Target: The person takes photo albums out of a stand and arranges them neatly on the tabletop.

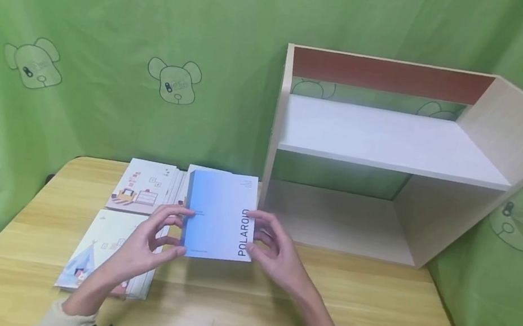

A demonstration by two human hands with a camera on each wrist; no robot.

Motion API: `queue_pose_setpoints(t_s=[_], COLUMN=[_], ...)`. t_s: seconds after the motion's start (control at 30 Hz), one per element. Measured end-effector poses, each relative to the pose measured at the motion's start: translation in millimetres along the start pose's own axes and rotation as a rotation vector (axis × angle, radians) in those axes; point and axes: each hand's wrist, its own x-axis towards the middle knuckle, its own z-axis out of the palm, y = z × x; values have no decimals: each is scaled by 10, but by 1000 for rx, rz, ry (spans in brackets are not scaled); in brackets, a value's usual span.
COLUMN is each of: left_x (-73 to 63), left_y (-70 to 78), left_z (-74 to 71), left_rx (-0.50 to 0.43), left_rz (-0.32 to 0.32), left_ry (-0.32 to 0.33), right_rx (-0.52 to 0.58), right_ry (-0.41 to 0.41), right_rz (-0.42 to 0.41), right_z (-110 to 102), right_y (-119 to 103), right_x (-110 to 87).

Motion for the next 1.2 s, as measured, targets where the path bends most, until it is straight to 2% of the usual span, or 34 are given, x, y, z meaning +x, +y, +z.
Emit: queue_pose_setpoints(t_s=[0.33, 0.53, 0.83, 1.2], left_x=[-78, -112, -164, -206], left_y=[-48, -80, -105, -192], left_z=[-60, -59, -53, -45], left_rx=[-4, 0, 2, 40], left_rz=[-3, -24, -82, -156], left_ry=[-16, -26, -10, 4], right_rx=[-6, 15, 18, 30], right_ry=[-25, -38, -52, -65], right_rz=[5, 39, 50, 102], right_z=[61, 95, 133, 173], right_y=[64, 114, 176, 275], right_x=[-10, -35, -42, -21])
